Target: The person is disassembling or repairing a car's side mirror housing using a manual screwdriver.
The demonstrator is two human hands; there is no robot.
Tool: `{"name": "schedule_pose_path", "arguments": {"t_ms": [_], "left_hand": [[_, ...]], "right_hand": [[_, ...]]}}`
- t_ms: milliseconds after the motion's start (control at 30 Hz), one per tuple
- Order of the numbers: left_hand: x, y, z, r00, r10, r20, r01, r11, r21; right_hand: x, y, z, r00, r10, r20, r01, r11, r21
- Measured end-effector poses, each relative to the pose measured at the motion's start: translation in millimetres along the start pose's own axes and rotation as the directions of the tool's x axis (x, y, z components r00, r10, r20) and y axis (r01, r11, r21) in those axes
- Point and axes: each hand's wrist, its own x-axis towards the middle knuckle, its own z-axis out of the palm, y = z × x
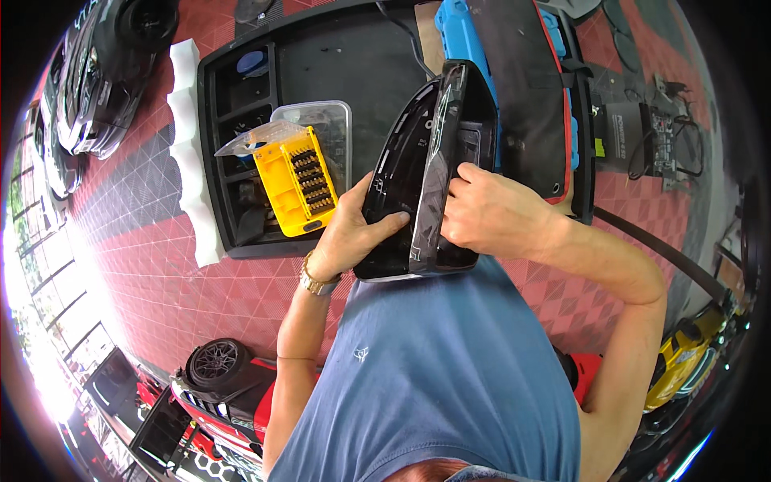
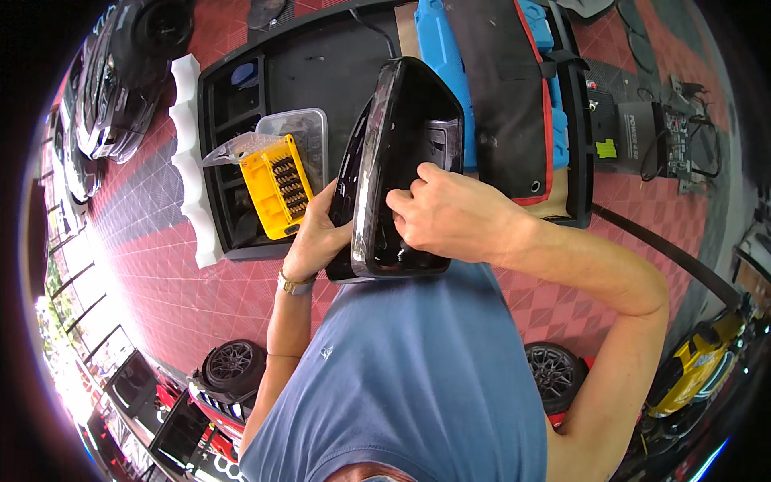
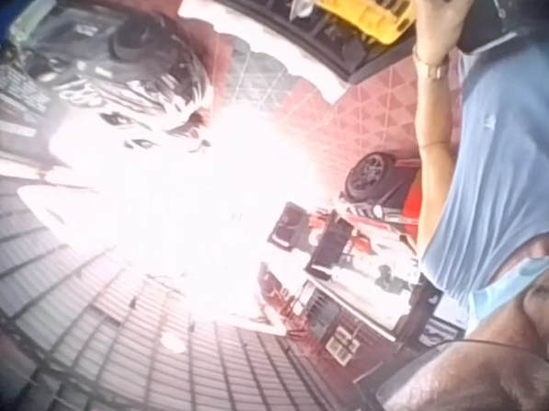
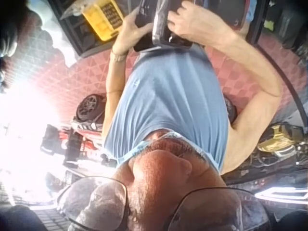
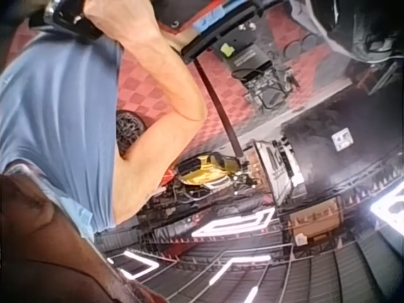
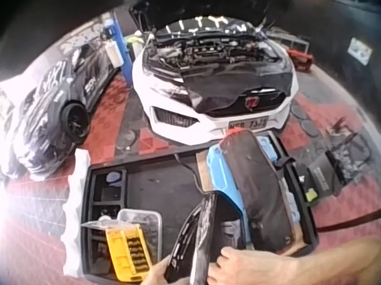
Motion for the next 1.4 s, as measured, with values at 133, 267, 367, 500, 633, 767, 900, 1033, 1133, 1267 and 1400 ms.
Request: {"name": "schedule_pose_path", "arguments": {"t_ms": [133, 267, 367, 500, 633, 767, 900, 1033, 1133, 1267, 1400], "left_hand": [[4, -3, -3, 1.000, 0.008, 0.006, -0.008, 0.999, 0.052], [6, -1, 0, 0.999, 0.053, -0.012, -0.051, 0.991, 0.126], [10, 1, -1, 0.996, 0.090, 0.002, -0.089, 0.984, 0.152], [10, 9, -4, 0.995, 0.093, -0.032, -0.081, 0.960, 0.270], [12, 6, -5, 0.998, 0.042, -0.039, -0.032, 0.975, 0.220], [14, -15, -2, 0.983, 0.153, -0.100, -0.134, 0.975, 0.179], [17, -22, 0, 0.981, 0.159, -0.113, -0.143, 0.980, 0.140], [21, -28, 6, 0.975, 0.174, -0.140, -0.171, 0.985, 0.033], [24, -30, 6, 0.973, 0.184, -0.136, -0.181, 0.983, 0.036], [17, -19, 8, 0.974, 0.164, -0.158, -0.156, 0.986, 0.060], [14, -5, 9, 0.981, 0.108, -0.158, -0.079, 0.981, 0.176]], "right_hand": [[-2, -1, 6, 0.998, 0.058, 0.029, -0.059, 0.998, 0.031], [-6, 3, 17, 0.986, 0.128, -0.104, -0.121, 0.990, 0.070], [-2, 3, 17, 0.985, 0.138, -0.099, -0.129, 0.987, 0.092], [8, 2, 13, 0.976, 0.193, -0.101, -0.185, 0.980, 0.075], [12, 1, 11, 0.965, 0.259, -0.032, -0.254, 0.961, 0.110], [13, 0, 14, 0.956, 0.292, -0.041, -0.281, 0.945, 0.169], [6, 3, 17, 0.970, 0.231, 0.080, -0.242, 0.957, 0.161], [1, 6, 20, 0.976, 0.216, 0.005, -0.214, 0.964, 0.156], [3, 9, 19, 0.953, 0.301, 0.038, -0.299, 0.911, 0.283], [9, 13, 26, 0.947, 0.319, -0.036, -0.299, 0.916, 0.267], [18, 12, 27, 0.953, 0.300, -0.045, -0.294, 0.950, 0.107]]}}
